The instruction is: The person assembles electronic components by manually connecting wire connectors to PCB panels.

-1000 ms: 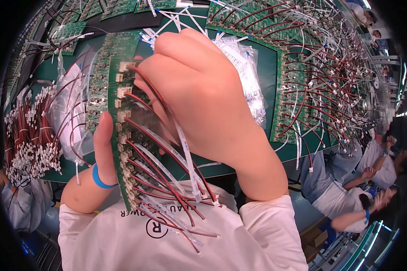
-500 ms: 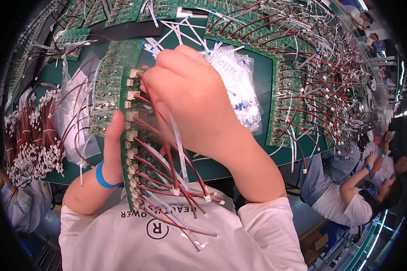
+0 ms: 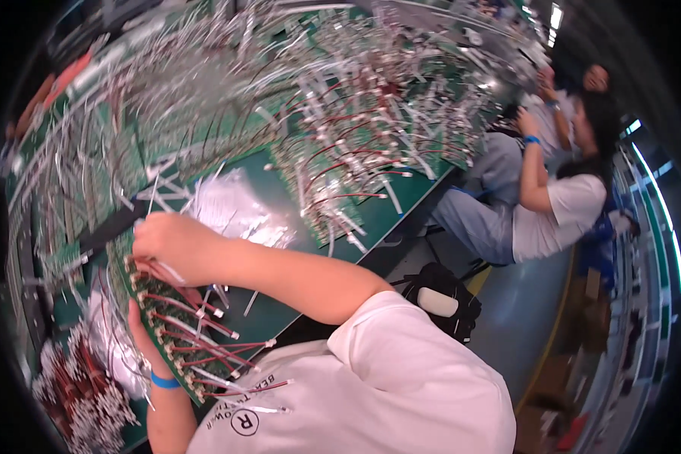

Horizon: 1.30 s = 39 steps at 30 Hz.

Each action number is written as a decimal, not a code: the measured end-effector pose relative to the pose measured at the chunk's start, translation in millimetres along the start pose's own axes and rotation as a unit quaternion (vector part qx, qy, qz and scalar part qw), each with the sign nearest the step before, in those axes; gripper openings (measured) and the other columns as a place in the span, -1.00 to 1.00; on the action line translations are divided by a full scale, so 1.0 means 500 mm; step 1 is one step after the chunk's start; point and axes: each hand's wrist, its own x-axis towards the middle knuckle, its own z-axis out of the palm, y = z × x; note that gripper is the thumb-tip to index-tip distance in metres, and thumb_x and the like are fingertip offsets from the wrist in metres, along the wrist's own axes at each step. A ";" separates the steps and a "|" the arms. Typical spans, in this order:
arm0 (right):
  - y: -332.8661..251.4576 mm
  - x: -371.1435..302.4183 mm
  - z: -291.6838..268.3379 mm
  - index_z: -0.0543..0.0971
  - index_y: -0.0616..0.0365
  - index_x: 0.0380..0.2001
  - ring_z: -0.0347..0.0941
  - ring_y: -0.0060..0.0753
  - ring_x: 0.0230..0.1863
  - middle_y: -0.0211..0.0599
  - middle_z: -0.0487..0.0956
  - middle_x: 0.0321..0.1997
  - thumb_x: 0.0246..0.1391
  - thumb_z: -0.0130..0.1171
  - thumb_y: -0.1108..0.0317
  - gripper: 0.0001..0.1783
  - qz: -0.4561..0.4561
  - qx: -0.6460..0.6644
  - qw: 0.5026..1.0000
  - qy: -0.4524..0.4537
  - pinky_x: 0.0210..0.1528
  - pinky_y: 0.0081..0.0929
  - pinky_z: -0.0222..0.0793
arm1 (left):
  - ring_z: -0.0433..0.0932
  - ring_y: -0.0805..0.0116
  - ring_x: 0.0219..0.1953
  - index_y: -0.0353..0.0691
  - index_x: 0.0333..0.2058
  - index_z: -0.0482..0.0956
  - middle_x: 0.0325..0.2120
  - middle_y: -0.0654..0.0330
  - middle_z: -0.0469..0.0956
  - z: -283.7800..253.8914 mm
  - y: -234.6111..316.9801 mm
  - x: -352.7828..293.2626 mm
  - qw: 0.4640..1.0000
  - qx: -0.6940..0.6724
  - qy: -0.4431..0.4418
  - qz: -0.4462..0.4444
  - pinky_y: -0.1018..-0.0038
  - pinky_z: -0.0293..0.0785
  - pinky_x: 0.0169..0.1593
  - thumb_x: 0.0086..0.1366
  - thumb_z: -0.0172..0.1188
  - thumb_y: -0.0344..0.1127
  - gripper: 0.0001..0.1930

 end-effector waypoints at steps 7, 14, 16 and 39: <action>-0.178 0.019 -0.176 0.52 0.22 -0.29 0.37 -0.16 -0.15 -0.14 0.47 -0.30 -0.13 0.20 0.49 -0.76 0.105 -0.067 0.990 0.069 -0.10 -0.37 0.30 | 0.53 0.08 -0.27 -0.22 -0.06 0.35 -0.24 0.04 0.51 0.005 0.015 0.011 0.991 0.026 -0.079 -0.102 0.13 0.53 -0.29 0.21 -0.15 0.17 -0.43; -0.423 -0.017 -0.209 0.51 0.05 -0.31 0.41 0.10 -0.14 0.03 0.45 -0.19 0.16 -0.34 -0.23 -0.38 0.015 0.387 0.892 0.235 -0.06 -0.18 0.27 | 0.51 0.17 -0.39 -0.30 -0.04 0.36 -0.23 -0.03 0.49 0.028 0.000 0.010 0.996 -0.014 0.015 -0.091 0.27 0.52 -0.34 0.18 -0.17 0.21 -0.35; -0.428 -0.028 -0.205 0.51 0.04 -0.31 0.40 0.12 -0.13 0.04 0.44 -0.18 0.16 -0.34 -0.23 -0.39 0.008 0.407 0.893 0.190 -0.06 -0.17 0.26 | 0.50 0.18 -0.33 -0.29 -0.02 0.34 -0.11 -0.04 0.44 0.032 -0.003 0.006 0.998 0.008 0.029 -0.057 0.26 0.53 -0.33 0.20 -0.17 0.16 -0.38; -0.162 -0.465 -0.434 0.49 0.18 -0.50 0.29 -0.71 -0.55 -0.56 0.42 -0.60 0.00 0.15 0.35 -0.87 0.625 0.143 0.766 0.042 -0.48 -0.67 0.24 | 0.21 0.03 0.17 -0.25 0.22 0.01 0.18 -0.03 0.13 0.015 -0.016 0.038 0.997 0.059 -0.040 0.006 0.06 0.33 0.06 0.23 -0.24 0.24 -0.23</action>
